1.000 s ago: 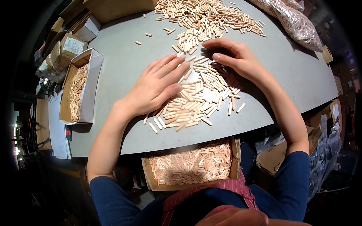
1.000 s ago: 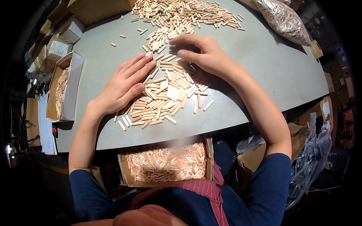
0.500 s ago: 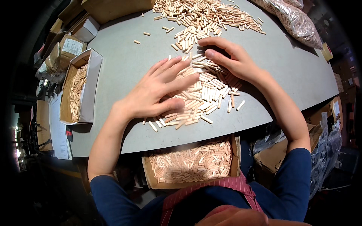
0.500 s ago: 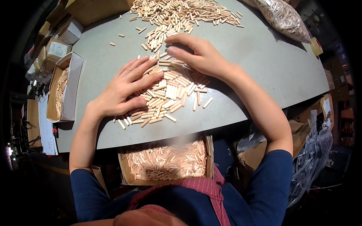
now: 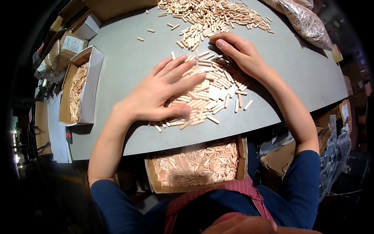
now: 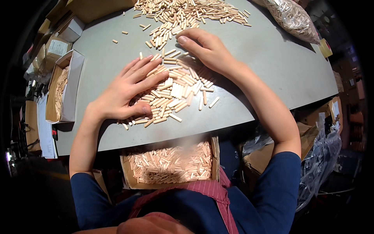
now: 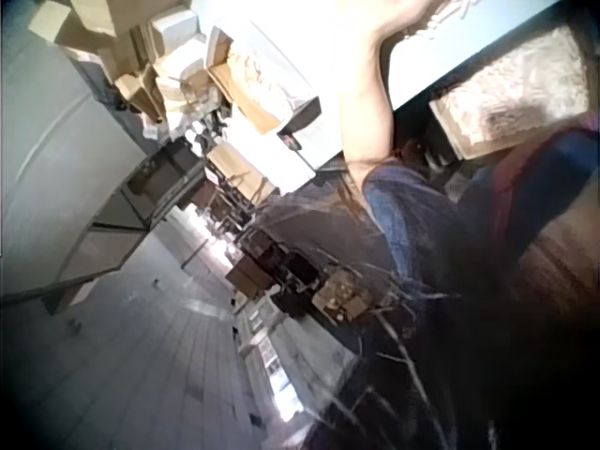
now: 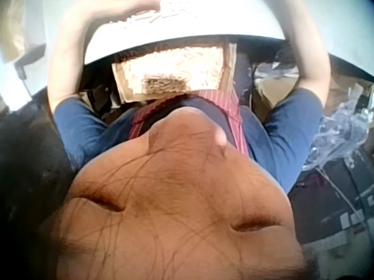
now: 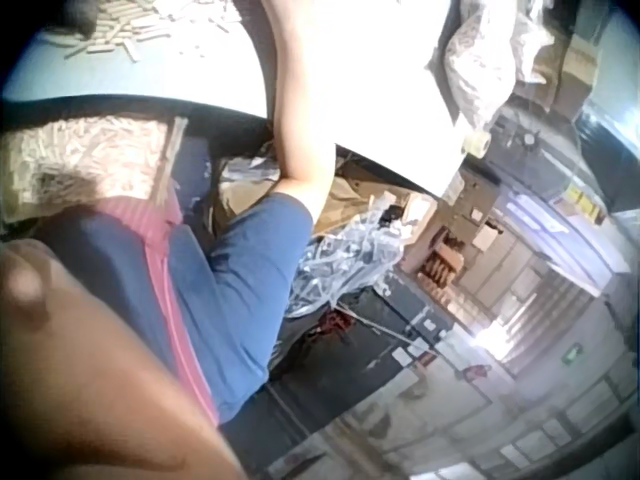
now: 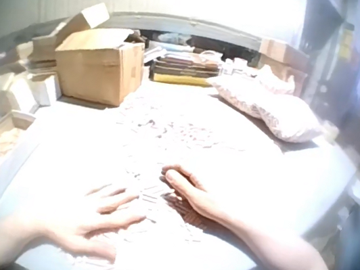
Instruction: The person sorts small wooden pegs on a table, picking them up and placing them into a cardboard box. They repeatedly gather pegs from the table surface and transfer them into the box, occasionally inspecting individual pegs.
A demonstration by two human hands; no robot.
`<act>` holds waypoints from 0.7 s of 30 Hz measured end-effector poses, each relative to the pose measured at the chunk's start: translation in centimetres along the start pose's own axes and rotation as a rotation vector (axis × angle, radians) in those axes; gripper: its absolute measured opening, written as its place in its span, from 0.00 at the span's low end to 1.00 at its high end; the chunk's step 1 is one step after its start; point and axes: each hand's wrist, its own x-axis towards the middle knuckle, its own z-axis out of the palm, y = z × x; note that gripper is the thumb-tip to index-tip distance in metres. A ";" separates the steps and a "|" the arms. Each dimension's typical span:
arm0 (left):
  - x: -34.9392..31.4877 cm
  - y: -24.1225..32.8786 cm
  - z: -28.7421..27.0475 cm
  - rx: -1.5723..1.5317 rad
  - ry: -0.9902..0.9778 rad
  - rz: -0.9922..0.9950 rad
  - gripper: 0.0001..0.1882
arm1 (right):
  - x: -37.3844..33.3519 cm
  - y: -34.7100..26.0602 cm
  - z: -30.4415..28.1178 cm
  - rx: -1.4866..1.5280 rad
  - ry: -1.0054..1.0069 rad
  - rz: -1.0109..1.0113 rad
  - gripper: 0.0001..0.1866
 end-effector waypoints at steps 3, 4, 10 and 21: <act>0.1 0.3 0.1 -0.044 0.007 0.044 0.48 | -0.1 0.6 -0.2 0.022 -0.007 0.005 0.20; 0.0 0.2 0.0 -0.040 0.015 0.060 0.47 | -0.2 0.5 -0.4 0.030 -0.033 0.052 0.21; -1.1 -2.2 0.2 -0.594 0.450 -0.259 0.31 | 0.0 0.7 -0.7 0.002 0.031 0.042 0.21; -0.6 -4.0 1.3 -0.420 0.367 -0.392 0.33 | -0.2 -1.7 0.1 -0.361 -0.392 -0.198 0.27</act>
